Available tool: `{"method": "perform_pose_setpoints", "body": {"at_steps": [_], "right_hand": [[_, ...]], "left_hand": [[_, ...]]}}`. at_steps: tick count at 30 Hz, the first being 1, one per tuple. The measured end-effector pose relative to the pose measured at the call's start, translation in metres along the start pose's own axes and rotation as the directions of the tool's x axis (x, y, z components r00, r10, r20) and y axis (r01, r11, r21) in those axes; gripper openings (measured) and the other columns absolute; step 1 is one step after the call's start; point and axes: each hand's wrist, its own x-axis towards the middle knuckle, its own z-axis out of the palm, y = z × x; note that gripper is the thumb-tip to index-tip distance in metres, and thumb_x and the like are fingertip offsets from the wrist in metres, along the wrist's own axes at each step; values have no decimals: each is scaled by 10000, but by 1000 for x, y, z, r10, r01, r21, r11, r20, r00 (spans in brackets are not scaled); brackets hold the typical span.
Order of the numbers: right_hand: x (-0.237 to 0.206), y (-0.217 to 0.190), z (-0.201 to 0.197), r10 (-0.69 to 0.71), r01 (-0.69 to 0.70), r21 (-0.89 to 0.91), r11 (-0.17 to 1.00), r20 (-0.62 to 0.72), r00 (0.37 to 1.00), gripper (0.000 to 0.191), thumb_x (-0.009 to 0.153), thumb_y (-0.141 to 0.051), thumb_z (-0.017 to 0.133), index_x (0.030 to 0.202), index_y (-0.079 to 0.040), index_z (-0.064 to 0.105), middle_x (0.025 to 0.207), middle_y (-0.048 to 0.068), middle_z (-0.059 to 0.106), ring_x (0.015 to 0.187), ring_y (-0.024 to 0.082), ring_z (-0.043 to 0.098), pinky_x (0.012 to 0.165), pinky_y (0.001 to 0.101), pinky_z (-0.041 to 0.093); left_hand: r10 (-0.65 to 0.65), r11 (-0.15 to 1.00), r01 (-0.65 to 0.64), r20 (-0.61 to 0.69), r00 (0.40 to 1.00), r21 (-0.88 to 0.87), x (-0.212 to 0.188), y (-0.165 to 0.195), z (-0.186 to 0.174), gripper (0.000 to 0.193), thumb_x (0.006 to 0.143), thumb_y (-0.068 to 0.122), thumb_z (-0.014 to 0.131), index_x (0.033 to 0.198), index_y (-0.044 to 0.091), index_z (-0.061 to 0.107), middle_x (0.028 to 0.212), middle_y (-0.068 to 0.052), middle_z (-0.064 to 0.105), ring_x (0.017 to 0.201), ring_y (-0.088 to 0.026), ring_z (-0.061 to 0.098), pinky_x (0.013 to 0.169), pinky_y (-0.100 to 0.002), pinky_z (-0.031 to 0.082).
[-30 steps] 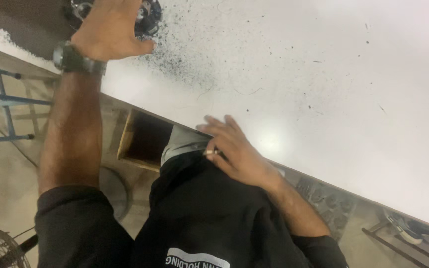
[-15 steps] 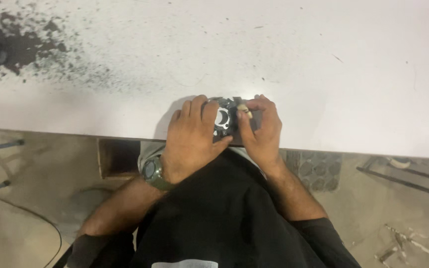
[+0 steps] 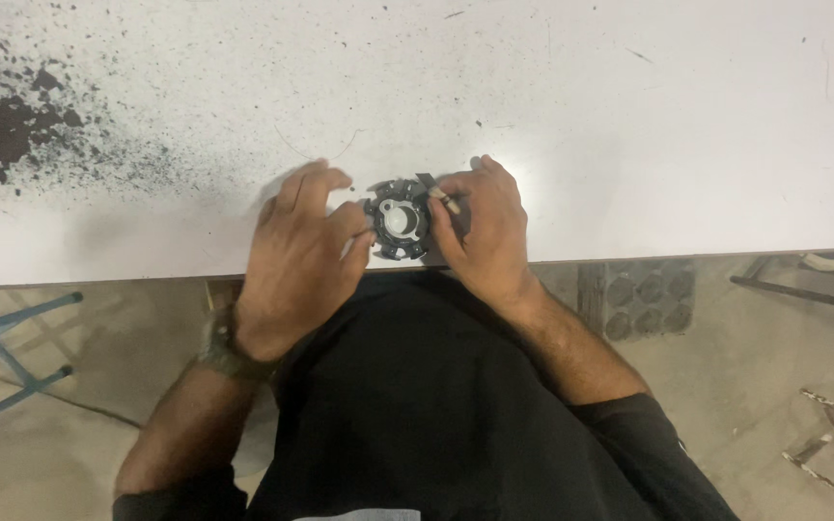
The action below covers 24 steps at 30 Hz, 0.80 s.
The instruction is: The person sits at a white table and assembles small black plastic components, pressing a small brass insert into each black part by hand and placing finished assemblies aside on the table. They pick up new parts one at a time and repeat the assembly.
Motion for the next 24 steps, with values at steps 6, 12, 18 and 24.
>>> {"method": "perform_pose_setpoints", "body": {"at_steps": [6,12,18,24], "right_hand": [[0,1,-3,-5,4,31,1000,13,1000,279,942,18,741,1155,-25,565,1043,105,673,999,312,683,1196,587,418],[-20,-8,-10,15,-15,98,995,0,1000,293,921,13,740,1140,-47,554,1100,100,706,1075,275,708,1257,585,348],[-26,-12,-3,-10,11,-25,1000,5,1000,268,859,13,785,1066,-49,627,1049,94,698,1039,271,693,1251,583,334],[-22,-15,-1,-58,59,-97,994,14,998,276,839,12,800,1065,-46,653,1025,98,684,1030,287,667,1238,581,340]], "left_hand": [[134,990,-130,-64,989,58,-10,22,-20,395,814,272,813,1083,41,639,1345,-203,517,1325,-387,493,1031,-539,461],[49,994,-58,-101,994,-92,18,25,21,309,846,136,803,1093,30,650,1375,-168,533,1291,-360,531,993,-494,496],[-62,987,38,-151,987,-158,9,18,40,223,861,107,803,1048,53,694,1356,-110,581,1236,-303,558,968,-468,502],[-59,983,9,-272,960,-181,5,16,47,167,864,96,813,1007,85,728,1361,-80,591,1280,-291,541,1025,-460,478]]}}
